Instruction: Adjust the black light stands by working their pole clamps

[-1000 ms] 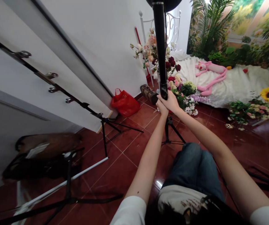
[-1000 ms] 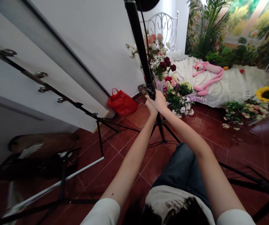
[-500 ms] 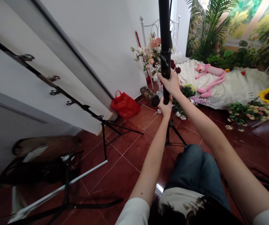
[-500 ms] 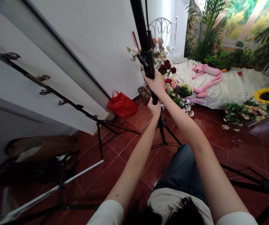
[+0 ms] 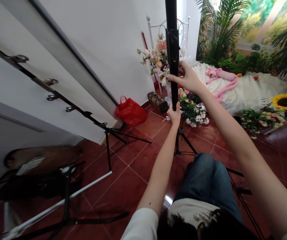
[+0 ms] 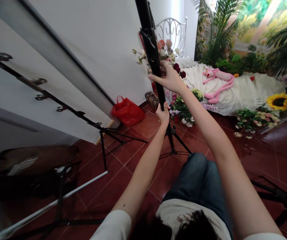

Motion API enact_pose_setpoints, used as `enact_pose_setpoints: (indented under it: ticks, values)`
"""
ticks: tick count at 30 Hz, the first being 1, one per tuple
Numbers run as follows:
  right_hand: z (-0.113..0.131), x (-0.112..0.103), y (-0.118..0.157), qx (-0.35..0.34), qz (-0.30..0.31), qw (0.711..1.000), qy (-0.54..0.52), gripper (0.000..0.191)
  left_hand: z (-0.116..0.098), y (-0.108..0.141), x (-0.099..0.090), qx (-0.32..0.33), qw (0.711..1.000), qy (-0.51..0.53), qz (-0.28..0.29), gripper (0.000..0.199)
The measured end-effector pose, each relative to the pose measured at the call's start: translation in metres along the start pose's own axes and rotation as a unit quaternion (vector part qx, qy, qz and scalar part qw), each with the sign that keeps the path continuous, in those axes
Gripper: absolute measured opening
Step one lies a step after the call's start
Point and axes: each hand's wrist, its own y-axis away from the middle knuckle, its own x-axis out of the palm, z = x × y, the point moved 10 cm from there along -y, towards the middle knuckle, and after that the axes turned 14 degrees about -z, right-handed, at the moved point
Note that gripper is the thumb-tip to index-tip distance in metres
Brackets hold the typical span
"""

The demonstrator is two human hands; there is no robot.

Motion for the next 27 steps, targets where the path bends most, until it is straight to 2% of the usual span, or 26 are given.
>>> enact_pose_setpoints:
  ticks: [2, 5, 8, 11, 14, 16, 19, 22, 27]
  values:
    - [-0.015, -0.011, 0.021, -0.048, 0.010, 0.998, 0.033, 0.033, -0.001, 0.001, 0.000, -0.002, 1.000, 0.008, 0.002, 0.057]
    - [-0.061, -0.027, 0.062, -0.061, 0.003, 0.988, 0.139, 0.023, -0.003, 0.001, 0.001, 0.002, 1.000, 0.019, 0.005, 0.058]
    - [-0.095, -0.033, 0.105, -0.081, -0.008, 0.981, 0.178, 0.032, -0.005, 0.001, 0.000, 0.005, 1.000, 0.017, 0.004, 0.057]
    - [-0.118, -0.024, 0.130, -0.082, -0.003, 0.983, 0.163, 0.043, -0.005, 0.001, -0.001, 0.000, 1.000, 0.002, 0.000, 0.055]
    - [-0.131, -0.008, 0.131, -0.071, 0.007, 0.988, 0.138, 0.045, -0.005, 0.001, -0.002, -0.006, 1.000, -0.004, -0.006, 0.052]
    - [-0.141, -0.001, 0.123, -0.038, 0.002, 0.991, 0.128, 0.044, -0.004, 0.000, -0.002, -0.005, 1.000, -0.002, -0.006, 0.052]
    - [-0.156, 0.002, 0.109, 0.021, -0.031, 0.993, 0.110, 0.042, -0.003, 0.000, -0.001, -0.002, 1.000, -0.004, -0.008, 0.051]
    - [-0.166, 0.002, 0.099, 0.049, -0.069, 0.993, 0.084, 0.042, -0.002, 0.000, -0.001, -0.003, 1.000, -0.010, -0.011, 0.051]
    - [-0.192, 0.006, 0.097, 0.119, -0.122, 0.983, 0.071, 0.037, -0.003, 0.000, -0.001, -0.006, 1.000, 0.002, -0.012, 0.050]
